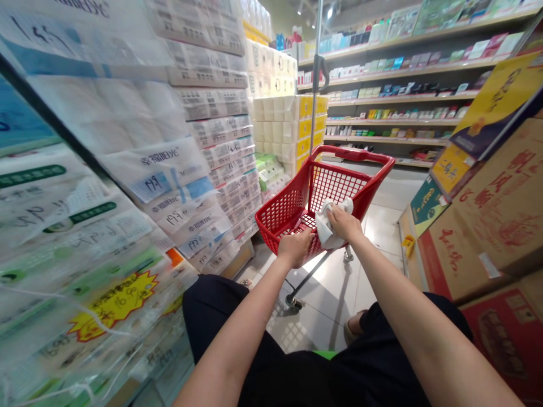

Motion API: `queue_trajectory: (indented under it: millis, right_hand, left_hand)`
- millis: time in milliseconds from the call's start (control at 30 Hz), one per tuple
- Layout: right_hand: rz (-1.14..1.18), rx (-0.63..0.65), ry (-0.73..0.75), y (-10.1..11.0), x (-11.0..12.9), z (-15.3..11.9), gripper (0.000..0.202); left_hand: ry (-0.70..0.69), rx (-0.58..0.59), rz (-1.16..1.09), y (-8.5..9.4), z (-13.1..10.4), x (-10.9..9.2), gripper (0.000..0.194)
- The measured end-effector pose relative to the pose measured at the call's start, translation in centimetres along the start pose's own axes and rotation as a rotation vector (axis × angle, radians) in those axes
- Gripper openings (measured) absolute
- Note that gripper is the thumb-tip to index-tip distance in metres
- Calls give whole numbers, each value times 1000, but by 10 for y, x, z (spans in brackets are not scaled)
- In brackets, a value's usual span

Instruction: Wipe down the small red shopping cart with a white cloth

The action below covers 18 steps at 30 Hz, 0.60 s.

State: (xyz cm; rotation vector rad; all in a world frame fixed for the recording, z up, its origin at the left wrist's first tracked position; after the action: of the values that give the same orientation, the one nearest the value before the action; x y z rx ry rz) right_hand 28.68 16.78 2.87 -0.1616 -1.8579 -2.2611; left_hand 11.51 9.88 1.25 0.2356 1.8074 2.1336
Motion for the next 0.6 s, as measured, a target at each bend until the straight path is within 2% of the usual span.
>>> queue_trajectory:
  millis: [200,333,467,600]
  right_hand:
    - [-11,-53,-65,17,-24,12,62]
    - [-12,-80,-101,23,-27,8,62]
    - [-31,-115,-136,20,-11,-10,57]
    - [-48,-122,-83,8,29,-34,55]
  left_hand:
    - [-27,-1,-33,7,-9,31,52]
    - [-8,-14,-59,10,-10,38,53]
    - [54,-21,-70,9,-7,41,56]
    - [128,4,-103,6,2,49,53]
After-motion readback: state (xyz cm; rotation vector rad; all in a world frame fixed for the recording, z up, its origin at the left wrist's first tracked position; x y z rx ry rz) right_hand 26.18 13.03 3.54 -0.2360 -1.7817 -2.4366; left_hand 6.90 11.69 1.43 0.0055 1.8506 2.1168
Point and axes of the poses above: each hand's wrist, its own z-axis towards the middle knuckle, its own y-axis out of the back of the hand, x = y × z, the point moved 8 cm from there along z, towards the middle knuckle, and after that the axes turned 1 degree about -z, right-handed, at the moved point
